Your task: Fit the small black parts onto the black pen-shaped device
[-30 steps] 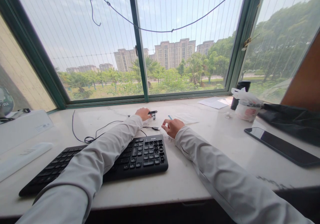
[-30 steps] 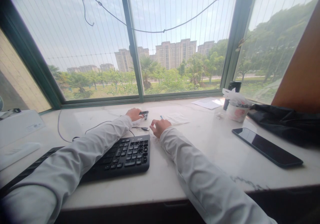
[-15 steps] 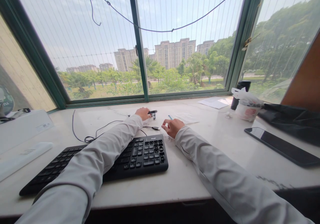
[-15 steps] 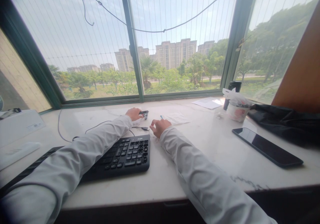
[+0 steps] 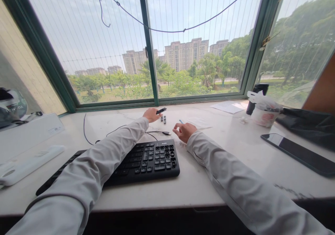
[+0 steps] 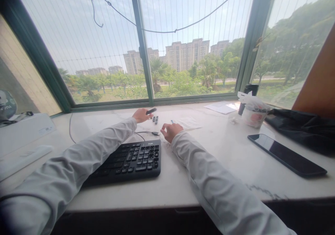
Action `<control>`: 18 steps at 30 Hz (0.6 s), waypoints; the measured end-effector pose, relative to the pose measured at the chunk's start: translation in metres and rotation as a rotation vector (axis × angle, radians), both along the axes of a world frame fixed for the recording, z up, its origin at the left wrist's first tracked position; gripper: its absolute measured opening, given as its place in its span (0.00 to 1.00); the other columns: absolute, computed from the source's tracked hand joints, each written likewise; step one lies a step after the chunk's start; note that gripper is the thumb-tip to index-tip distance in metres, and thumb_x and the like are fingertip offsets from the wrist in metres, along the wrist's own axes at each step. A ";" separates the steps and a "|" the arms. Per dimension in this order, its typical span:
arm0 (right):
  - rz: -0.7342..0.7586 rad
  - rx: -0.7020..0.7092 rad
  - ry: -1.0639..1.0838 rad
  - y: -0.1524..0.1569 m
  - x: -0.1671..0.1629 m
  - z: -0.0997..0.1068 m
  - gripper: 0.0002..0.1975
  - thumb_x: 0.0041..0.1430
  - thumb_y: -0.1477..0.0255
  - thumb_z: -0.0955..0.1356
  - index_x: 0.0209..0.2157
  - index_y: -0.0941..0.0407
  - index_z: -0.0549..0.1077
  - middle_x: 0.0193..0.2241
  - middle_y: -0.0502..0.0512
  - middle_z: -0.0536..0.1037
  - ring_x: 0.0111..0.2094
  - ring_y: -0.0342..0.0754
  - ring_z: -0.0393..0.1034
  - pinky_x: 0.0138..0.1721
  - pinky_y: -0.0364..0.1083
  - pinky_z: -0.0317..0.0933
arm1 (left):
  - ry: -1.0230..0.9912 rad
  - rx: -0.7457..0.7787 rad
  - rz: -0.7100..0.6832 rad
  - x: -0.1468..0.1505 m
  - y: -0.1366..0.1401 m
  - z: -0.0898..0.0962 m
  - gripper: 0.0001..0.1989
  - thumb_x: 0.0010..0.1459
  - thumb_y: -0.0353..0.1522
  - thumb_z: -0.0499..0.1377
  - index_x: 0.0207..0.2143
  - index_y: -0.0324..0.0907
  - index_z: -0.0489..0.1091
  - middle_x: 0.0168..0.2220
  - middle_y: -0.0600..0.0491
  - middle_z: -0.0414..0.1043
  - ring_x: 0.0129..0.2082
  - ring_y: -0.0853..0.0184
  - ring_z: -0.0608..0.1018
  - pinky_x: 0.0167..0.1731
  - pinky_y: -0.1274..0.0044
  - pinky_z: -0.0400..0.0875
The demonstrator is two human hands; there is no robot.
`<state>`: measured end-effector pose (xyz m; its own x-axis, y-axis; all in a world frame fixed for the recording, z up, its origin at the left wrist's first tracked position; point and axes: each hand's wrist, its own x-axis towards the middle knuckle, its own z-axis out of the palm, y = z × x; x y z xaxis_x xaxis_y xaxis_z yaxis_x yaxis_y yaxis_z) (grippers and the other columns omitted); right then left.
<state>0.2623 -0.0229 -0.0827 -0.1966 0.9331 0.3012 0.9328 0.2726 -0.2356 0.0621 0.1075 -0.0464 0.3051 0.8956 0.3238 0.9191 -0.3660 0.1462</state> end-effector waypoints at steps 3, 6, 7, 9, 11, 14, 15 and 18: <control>0.055 -0.001 0.130 -0.001 -0.002 0.002 0.15 0.60 0.58 0.61 0.38 0.50 0.74 0.26 0.50 0.78 0.29 0.45 0.69 0.33 0.43 0.56 | -0.711 -0.268 -0.130 0.006 -0.030 0.019 0.16 0.53 0.45 0.54 0.25 0.41 0.66 0.15 0.58 0.56 0.14 0.74 0.60 0.17 0.79 0.55; 0.211 -0.019 0.325 -0.007 -0.008 0.006 0.18 0.60 0.56 0.61 0.37 0.54 0.74 0.21 0.49 0.76 0.26 0.43 0.68 0.33 0.42 0.57 | -1.297 -0.573 -0.366 0.011 -0.073 0.035 0.17 0.52 0.41 0.56 0.19 0.42 0.53 0.13 0.63 0.41 0.11 0.78 0.47 0.12 0.81 0.44; 0.279 -0.029 0.390 -0.009 -0.011 0.007 0.20 0.60 0.55 0.60 0.37 0.55 0.74 0.20 0.49 0.76 0.25 0.42 0.67 0.33 0.42 0.57 | -1.426 -0.656 -0.413 0.013 -0.088 0.039 0.18 0.51 0.38 0.56 0.19 0.43 0.50 0.13 0.64 0.39 0.11 0.78 0.46 0.12 0.81 0.43; 0.417 -0.074 0.513 -0.015 -0.017 0.009 0.25 0.61 0.52 0.58 0.39 0.57 0.74 0.21 0.50 0.76 0.25 0.42 0.66 0.33 0.42 0.57 | -1.611 -0.766 -0.501 0.013 -0.117 0.045 0.18 0.51 0.35 0.57 0.19 0.42 0.49 0.13 0.64 0.41 0.11 0.78 0.47 0.12 0.82 0.45; 0.547 -0.159 0.620 -0.020 -0.023 0.010 0.29 0.62 0.51 0.55 0.41 0.59 0.74 0.22 0.52 0.76 0.25 0.42 0.63 0.31 0.42 0.58 | -1.733 -0.787 -0.571 0.013 -0.140 0.046 0.17 0.50 0.33 0.57 0.19 0.42 0.48 0.13 0.64 0.43 0.11 0.79 0.49 0.12 0.82 0.45; 0.688 -0.289 0.732 -0.024 -0.029 0.009 0.32 0.61 0.49 0.55 0.42 0.62 0.74 0.22 0.54 0.75 0.24 0.41 0.61 0.30 0.42 0.58 | -1.904 -0.716 -0.591 0.012 -0.162 0.041 0.16 0.49 0.32 0.56 0.19 0.42 0.48 0.14 0.63 0.45 0.11 0.79 0.52 0.13 0.82 0.49; 0.710 -0.315 0.752 -0.025 -0.031 0.009 0.32 0.60 0.49 0.56 0.42 0.62 0.74 0.22 0.54 0.74 0.24 0.41 0.60 0.30 0.42 0.57 | -1.941 -0.696 -0.592 0.012 -0.166 0.038 0.16 0.49 0.32 0.56 0.19 0.42 0.48 0.14 0.63 0.46 0.11 0.79 0.53 0.13 0.83 0.50; 0.725 -0.363 0.779 -0.025 -0.033 0.007 0.29 0.59 0.49 0.59 0.39 0.62 0.73 0.21 0.52 0.73 0.23 0.40 0.59 0.28 0.42 0.56 | -2.025 -0.640 -0.606 0.014 -0.173 0.030 0.14 0.49 0.31 0.55 0.19 0.41 0.49 0.16 0.62 0.47 0.13 0.79 0.56 0.15 0.83 0.52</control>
